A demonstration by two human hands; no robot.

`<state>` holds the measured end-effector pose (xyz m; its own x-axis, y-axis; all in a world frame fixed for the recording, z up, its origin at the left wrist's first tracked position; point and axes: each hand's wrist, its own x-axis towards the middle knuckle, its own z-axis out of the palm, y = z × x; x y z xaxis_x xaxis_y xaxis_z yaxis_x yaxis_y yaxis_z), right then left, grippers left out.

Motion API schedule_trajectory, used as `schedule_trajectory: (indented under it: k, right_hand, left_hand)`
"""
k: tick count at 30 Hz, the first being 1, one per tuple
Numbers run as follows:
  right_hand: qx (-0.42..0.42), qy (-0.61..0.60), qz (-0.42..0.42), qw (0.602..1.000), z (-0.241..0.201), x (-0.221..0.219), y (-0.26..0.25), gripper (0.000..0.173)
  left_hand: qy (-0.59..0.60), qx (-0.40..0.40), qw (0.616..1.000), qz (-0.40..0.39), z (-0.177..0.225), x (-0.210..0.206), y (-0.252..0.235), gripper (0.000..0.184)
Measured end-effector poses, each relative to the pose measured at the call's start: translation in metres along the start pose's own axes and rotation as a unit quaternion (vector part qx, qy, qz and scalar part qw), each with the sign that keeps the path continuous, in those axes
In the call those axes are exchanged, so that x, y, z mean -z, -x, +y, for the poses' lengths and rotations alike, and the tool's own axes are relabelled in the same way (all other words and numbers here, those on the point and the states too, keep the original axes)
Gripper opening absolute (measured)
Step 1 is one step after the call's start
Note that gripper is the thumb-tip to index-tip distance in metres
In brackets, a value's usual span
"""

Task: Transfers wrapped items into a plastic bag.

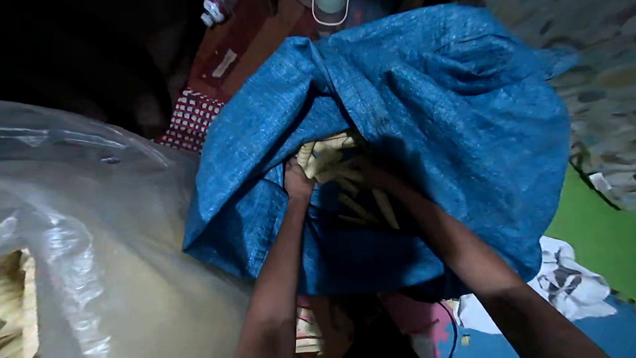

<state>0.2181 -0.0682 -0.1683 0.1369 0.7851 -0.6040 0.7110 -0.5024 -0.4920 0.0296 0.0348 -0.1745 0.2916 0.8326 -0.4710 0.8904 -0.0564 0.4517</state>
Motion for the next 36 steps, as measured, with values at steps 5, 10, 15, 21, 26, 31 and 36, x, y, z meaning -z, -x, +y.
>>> schedule_trajectory:
  k: [5,10,15,21,26,31,36]
  right_hand:
    - [-0.032,-0.019,-0.045,0.998,0.018,-0.025,0.045,0.058]
    - [-0.036,0.076,-0.052,0.995,0.014,-0.037,0.049,0.051]
    - [-0.081,0.157,-0.116,0.977,-0.006,-0.061,0.050,0.045]
    - [-0.038,0.171,-0.052,0.983,-0.037,-0.032,0.078,0.051]
    - [0.268,0.072,0.332,0.901,-0.106,0.024,0.203,0.048]
    - [0.387,-0.382,0.541,0.641,-0.259,0.032,0.296,0.051]
    - [0.370,-0.576,0.386,0.619,-0.414,-0.026,0.286,0.047]
  left_hand:
    - [0.096,-0.077,0.992,0.009,0.000,-0.005,0.056,0.062]
    - [0.360,-0.195,0.897,0.168,-0.012,0.004,0.161,0.041]
    - [0.591,-0.221,0.775,0.042,-0.047,0.078,0.277,0.018]
    - [0.629,-0.321,0.705,0.071,-0.136,0.142,0.397,0.030]
    - [0.629,-0.191,0.702,0.275,-0.185,0.219,0.467,0.050]
    - [0.423,-0.016,0.794,0.437,-0.221,0.267,0.462,0.054]
    - [0.212,0.084,0.858,0.460,-0.244,0.284,0.435,0.090]
